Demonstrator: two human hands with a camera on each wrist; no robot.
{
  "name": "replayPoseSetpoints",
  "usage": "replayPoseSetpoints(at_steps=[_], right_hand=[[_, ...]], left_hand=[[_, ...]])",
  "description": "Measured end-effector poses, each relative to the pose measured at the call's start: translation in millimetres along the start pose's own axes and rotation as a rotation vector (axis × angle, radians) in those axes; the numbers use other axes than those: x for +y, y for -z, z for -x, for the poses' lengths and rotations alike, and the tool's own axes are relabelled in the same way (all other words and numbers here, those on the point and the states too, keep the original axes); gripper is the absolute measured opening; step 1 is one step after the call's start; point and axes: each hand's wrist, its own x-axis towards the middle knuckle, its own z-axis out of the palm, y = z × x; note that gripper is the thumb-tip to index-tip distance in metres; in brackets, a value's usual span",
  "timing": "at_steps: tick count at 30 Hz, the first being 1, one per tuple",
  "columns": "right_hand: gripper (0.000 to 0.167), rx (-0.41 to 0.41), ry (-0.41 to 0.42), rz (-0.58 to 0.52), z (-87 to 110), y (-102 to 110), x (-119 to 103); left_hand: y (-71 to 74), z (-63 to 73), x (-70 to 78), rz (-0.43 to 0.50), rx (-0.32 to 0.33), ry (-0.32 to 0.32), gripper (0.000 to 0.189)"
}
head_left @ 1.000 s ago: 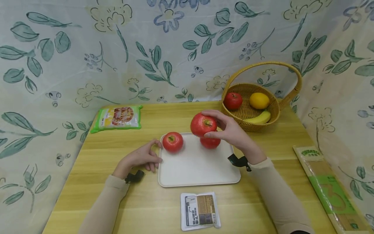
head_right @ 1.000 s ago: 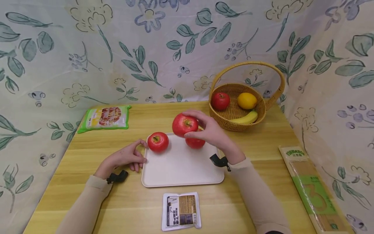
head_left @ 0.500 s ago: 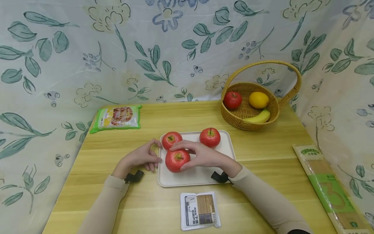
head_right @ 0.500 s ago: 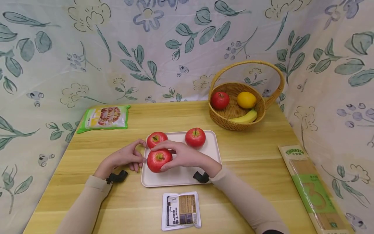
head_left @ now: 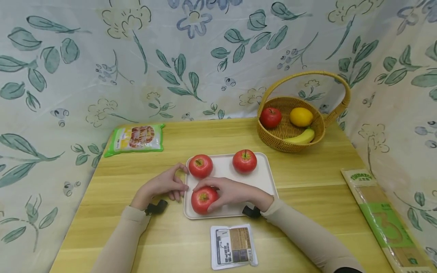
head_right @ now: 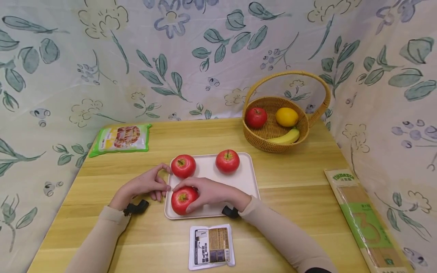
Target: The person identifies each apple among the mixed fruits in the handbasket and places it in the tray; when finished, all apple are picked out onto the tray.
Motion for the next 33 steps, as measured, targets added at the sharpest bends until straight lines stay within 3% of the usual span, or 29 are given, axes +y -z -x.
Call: replayPoseSetpoints(at_steps=[14, 20, 27, 33], right_hand=[[0.068, -0.007, -0.006, 0.031, -0.3, -4, -1], [0.077, 0.026, -0.006, 0.009, 15.9, 25, -10], [0.071, 0.272, 0.066, -0.127, 65.7, 96, -18], [0.063, 0.574, 0.073, -0.193, 113.9, 155, 6]], left_hand=[[-0.8, 0.5, -1.6, -0.018, -0.001, 0.002, 0.063], [-1.1, 0.0, -0.5, -0.01, -0.003, 0.006, 0.063], [-2.2, -0.8, -0.5, -0.004, -0.002, 0.006, 0.063], [-1.9, 0.4, 1.4, -0.005, 0.004, 0.013, 0.062]])
